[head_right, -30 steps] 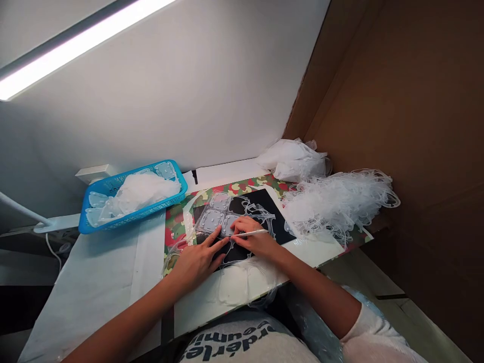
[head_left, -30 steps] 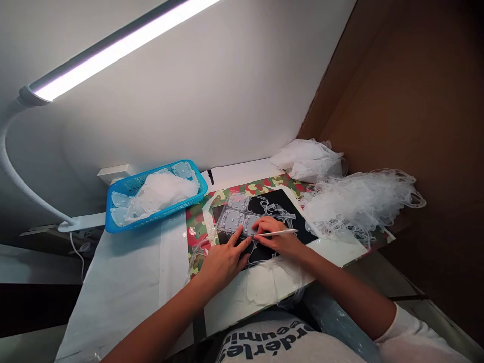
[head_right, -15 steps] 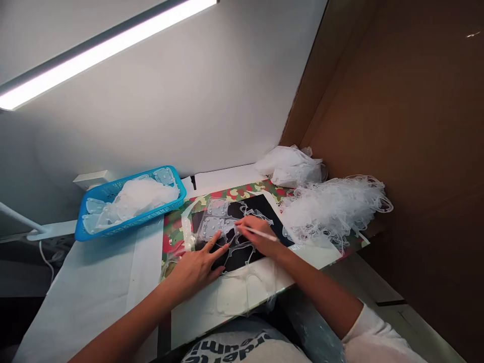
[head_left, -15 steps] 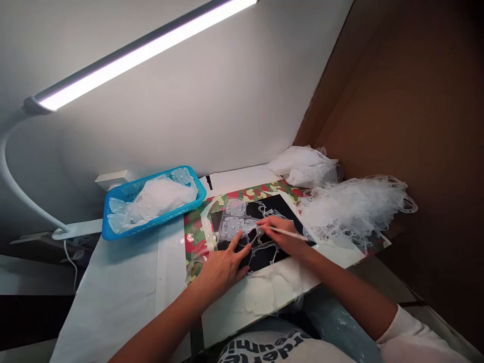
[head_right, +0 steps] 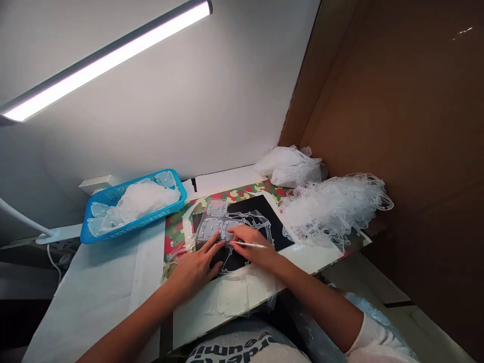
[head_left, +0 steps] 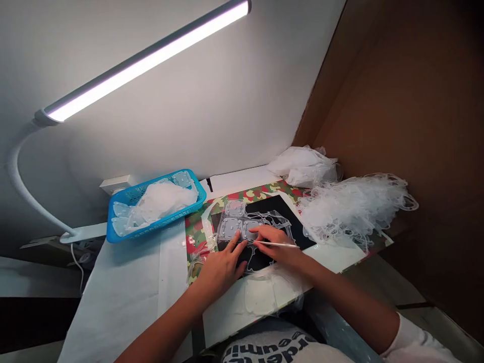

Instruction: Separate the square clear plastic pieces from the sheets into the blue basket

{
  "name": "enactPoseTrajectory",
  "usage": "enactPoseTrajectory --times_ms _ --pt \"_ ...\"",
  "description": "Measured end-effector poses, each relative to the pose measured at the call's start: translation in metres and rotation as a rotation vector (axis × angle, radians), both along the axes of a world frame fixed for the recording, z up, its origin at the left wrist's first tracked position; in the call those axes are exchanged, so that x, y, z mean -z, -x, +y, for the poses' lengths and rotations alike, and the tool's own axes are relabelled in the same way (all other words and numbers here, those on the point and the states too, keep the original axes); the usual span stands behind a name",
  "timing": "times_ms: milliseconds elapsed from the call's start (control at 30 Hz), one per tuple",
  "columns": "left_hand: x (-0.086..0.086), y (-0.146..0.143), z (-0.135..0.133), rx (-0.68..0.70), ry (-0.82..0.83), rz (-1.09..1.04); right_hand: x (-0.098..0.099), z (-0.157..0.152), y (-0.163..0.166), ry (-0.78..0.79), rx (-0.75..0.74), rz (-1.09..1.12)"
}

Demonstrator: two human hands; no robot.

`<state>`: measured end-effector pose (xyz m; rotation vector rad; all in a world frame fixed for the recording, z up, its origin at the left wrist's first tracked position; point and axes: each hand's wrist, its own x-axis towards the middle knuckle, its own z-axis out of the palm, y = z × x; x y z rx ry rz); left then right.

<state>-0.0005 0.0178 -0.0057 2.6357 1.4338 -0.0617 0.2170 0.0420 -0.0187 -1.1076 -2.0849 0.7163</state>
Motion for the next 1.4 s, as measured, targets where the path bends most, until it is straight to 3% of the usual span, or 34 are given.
enactPoseTrajectory --times_ms 267,367,600,800,967,1100,1167,1267,1333,1400 --pt "0.001 0.002 0.002 0.015 0.004 0.048 0.016 0.002 0.004 -0.256 -0.070 -0.251" --pt "0.000 0.002 0.004 0.024 0.018 0.065 0.015 0.010 0.005 -0.272 -0.036 -0.267" --pt "-0.007 0.003 0.005 0.043 0.076 0.013 -0.004 0.039 -0.022 -0.003 0.413 0.066" --pt "-0.004 0.009 0.007 0.005 0.034 -0.038 -0.003 0.040 -0.039 0.079 0.420 0.257" --pt "-0.004 0.011 0.007 -0.039 0.078 -0.054 0.006 0.056 -0.077 0.076 0.705 0.770" --pt "-0.007 0.013 0.009 -0.065 0.093 -0.080 -0.003 0.059 -0.121 -0.036 0.926 1.105" --pt "-0.011 0.012 0.011 -0.074 0.094 -0.156 -0.015 0.049 -0.128 -0.018 0.877 1.164" --pt "-0.020 0.006 0.014 -0.159 0.124 -0.476 -0.033 0.025 -0.106 0.226 0.609 1.142" --pt "-0.026 -0.001 0.015 -0.226 0.283 -0.781 -0.042 0.008 -0.077 0.448 0.415 1.116" --pt "-0.029 -0.008 0.014 -0.293 0.580 -1.061 -0.047 -0.005 -0.046 0.623 0.255 1.084"
